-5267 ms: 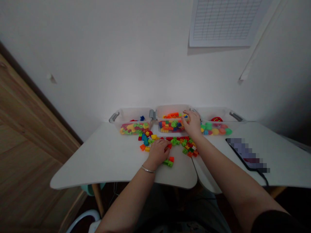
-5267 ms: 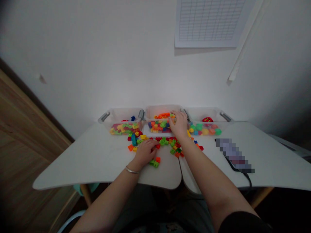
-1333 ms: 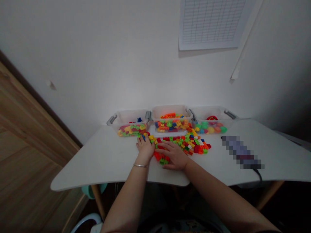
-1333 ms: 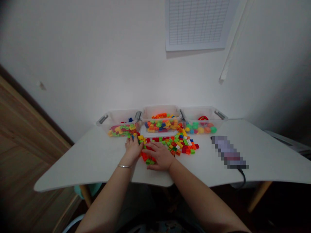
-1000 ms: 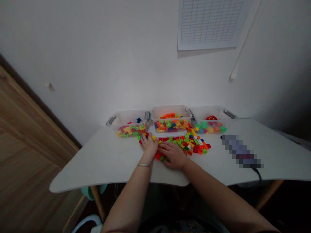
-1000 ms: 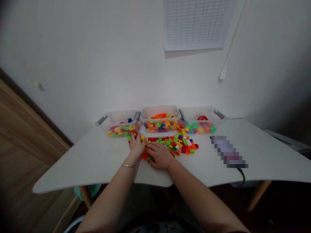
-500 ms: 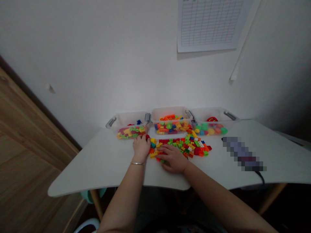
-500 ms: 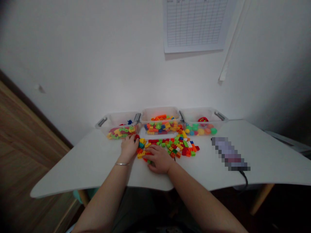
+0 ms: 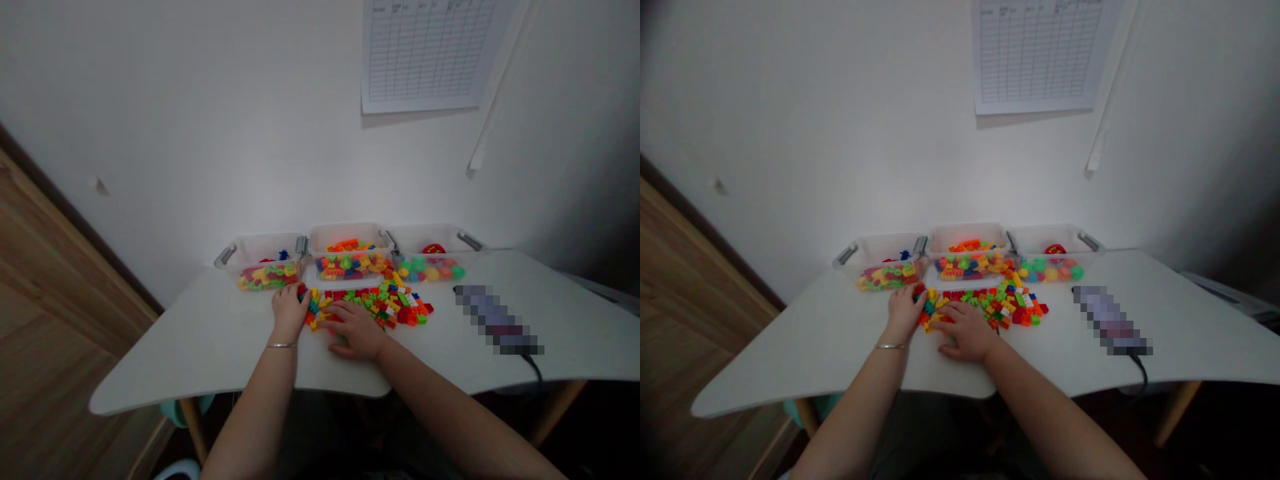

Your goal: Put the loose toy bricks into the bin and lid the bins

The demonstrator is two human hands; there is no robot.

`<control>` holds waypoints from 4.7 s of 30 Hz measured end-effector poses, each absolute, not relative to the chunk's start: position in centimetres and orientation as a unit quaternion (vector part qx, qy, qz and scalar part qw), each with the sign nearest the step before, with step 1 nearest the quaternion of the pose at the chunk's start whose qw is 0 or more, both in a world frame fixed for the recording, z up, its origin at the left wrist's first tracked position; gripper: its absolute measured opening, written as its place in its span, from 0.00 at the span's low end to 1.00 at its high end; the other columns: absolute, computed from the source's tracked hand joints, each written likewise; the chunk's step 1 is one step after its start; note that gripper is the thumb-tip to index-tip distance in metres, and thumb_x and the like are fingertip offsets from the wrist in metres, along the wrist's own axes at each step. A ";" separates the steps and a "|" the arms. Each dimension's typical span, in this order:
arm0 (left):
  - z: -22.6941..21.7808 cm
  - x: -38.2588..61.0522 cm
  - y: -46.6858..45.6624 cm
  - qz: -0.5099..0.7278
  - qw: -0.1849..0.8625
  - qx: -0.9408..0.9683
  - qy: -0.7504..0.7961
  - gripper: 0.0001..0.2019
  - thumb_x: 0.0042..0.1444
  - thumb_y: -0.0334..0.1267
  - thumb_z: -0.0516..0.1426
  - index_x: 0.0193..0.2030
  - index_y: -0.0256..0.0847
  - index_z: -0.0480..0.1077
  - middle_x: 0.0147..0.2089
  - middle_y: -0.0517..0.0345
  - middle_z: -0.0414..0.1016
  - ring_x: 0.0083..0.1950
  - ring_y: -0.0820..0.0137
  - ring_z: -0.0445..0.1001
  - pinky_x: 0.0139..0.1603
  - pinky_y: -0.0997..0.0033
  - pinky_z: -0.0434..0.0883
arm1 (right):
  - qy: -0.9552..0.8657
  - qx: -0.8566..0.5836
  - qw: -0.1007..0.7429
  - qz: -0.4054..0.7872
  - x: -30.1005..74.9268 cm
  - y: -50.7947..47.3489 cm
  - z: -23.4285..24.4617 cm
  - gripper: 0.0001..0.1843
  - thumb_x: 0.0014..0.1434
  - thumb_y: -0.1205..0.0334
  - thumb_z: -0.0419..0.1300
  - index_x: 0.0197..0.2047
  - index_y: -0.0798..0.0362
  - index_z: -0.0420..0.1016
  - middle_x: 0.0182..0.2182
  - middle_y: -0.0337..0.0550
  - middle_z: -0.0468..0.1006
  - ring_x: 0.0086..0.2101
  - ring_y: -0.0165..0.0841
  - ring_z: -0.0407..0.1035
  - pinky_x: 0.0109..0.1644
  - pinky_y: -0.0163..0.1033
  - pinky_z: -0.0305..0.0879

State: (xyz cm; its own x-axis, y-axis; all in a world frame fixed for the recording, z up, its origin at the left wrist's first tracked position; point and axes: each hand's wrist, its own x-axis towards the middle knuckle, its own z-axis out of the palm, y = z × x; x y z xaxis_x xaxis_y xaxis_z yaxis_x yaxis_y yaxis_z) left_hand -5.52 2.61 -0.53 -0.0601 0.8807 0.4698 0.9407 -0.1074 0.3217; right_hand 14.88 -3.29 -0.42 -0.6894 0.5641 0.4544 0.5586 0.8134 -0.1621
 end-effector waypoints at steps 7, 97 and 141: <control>-0.9 -5.7 2.5 -0.293 0.063 -0.715 -0.631 0.17 0.63 0.39 0.46 0.50 0.39 0.71 0.48 0.47 0.76 0.52 0.60 0.70 0.56 0.57 0.64 | -0.908 -0.331 0.257 -0.005 14.7 -3.1 -0.7 0.18 0.57 0.56 0.58 0.51 0.47 0.73 0.55 0.46 0.71 0.57 0.42 0.58 0.60 0.51 0.57; 5.5 0.7 0.8 -0.362 0.045 -0.799 -0.478 0.13 0.55 0.34 0.56 0.48 0.40 0.70 0.49 0.50 0.74 0.53 0.60 0.68 0.59 0.55 0.63 | -0.767 -0.509 0.390 -0.014 15.1 -1.9 -0.8 0.13 0.55 0.69 0.56 0.45 0.55 0.71 0.42 0.49 0.76 0.44 0.41 0.67 0.50 0.46 0.65; 8.6 -1.4 4.5 -0.532 -0.058 -0.698 -0.476 0.12 0.56 0.36 0.55 0.48 0.40 0.68 0.46 0.53 0.75 0.49 0.66 0.72 0.55 0.62 0.68 | -0.823 -0.460 0.332 0.016 14.9 -3.0 0.3 0.11 0.52 0.64 0.56 0.41 0.53 0.71 0.41 0.46 0.75 0.42 0.38 0.65 0.49 0.43 0.60</control>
State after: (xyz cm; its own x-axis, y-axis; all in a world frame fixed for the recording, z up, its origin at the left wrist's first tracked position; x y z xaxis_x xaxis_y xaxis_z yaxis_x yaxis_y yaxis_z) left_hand -1.41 4.48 8.63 -0.0199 0.7260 0.6874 0.6029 -0.5397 0.5875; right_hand 14.89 -2.95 0.33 -0.3560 0.7683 0.5320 0.7473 0.5758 -0.3316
